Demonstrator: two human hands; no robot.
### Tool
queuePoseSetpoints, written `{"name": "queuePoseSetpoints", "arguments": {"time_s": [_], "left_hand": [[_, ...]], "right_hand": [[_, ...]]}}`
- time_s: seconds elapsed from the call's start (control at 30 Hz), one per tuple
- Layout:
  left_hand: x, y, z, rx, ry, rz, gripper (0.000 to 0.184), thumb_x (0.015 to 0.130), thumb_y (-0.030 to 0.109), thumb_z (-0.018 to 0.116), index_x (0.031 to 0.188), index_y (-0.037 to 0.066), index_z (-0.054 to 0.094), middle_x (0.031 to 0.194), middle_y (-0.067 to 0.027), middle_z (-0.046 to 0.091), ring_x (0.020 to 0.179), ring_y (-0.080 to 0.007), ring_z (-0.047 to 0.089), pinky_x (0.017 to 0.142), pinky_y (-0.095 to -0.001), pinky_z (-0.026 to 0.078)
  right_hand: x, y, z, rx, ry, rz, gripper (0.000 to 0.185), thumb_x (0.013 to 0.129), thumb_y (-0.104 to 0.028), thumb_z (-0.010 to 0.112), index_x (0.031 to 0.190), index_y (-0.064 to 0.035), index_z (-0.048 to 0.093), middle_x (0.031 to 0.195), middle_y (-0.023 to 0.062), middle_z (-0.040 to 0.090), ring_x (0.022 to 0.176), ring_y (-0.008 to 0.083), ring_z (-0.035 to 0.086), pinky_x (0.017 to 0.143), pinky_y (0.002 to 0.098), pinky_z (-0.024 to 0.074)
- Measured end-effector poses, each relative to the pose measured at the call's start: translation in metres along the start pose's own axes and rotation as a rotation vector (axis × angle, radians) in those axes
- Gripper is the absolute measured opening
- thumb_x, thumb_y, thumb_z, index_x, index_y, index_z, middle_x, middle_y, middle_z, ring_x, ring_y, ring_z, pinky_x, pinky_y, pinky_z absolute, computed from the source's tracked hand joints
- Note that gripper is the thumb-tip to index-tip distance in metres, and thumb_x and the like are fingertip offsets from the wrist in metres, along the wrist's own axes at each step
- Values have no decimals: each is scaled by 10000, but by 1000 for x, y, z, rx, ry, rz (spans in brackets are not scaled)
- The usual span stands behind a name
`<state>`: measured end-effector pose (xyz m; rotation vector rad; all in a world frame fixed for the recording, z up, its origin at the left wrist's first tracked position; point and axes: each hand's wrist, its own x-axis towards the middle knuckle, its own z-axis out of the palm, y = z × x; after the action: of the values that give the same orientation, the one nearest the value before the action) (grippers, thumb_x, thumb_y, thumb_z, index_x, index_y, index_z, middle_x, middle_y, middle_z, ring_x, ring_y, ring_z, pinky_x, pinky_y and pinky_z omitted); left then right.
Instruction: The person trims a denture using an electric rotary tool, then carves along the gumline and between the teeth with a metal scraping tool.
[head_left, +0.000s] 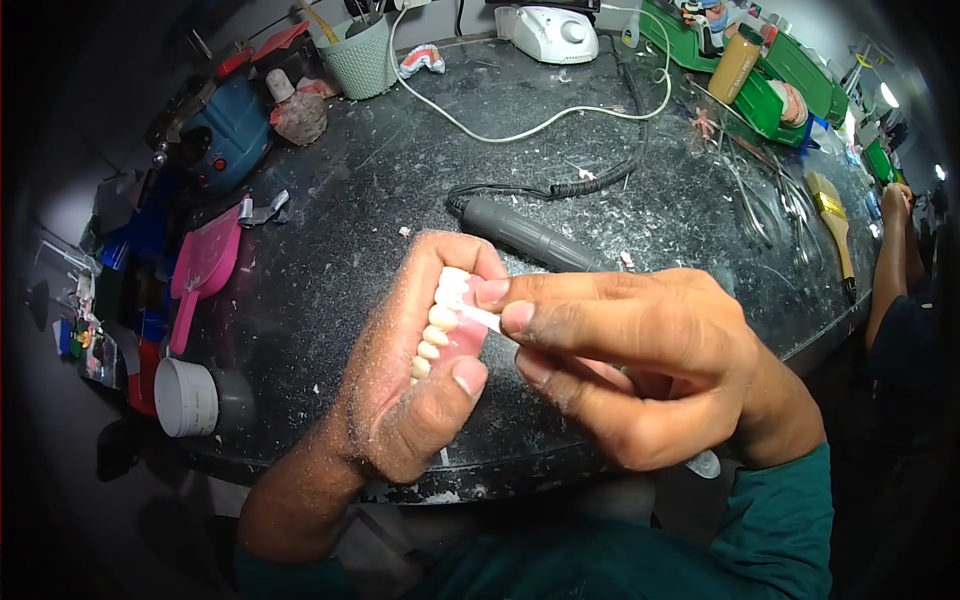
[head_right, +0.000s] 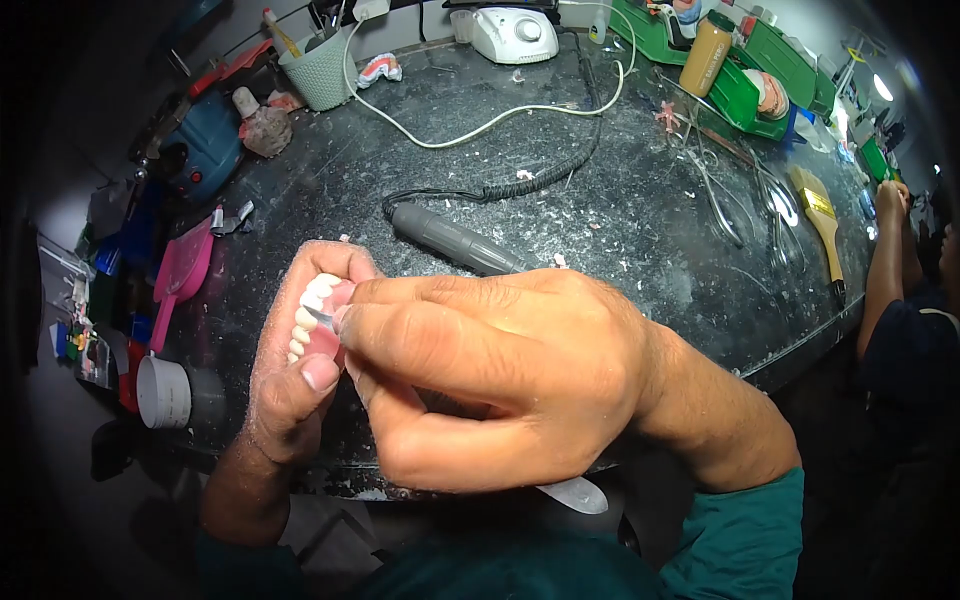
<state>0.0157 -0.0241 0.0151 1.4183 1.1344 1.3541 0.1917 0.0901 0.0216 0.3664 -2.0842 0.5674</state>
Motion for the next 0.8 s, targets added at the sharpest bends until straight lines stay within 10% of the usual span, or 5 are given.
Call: {"name": "queuePoseSetpoints", "arguments": {"time_s": [0.8], "left_hand": [[-1, 5, 5, 85, 100, 71, 675, 837, 431, 575, 1270, -36, 351, 1096, -100, 445, 973, -129, 439, 871, -326, 411]], "right_hand": [[2, 2, 8, 9, 20, -21, 237, 712, 61, 806, 916, 40, 685, 1030, 221, 694, 1011, 459, 705, 809, 473, 633]]}}
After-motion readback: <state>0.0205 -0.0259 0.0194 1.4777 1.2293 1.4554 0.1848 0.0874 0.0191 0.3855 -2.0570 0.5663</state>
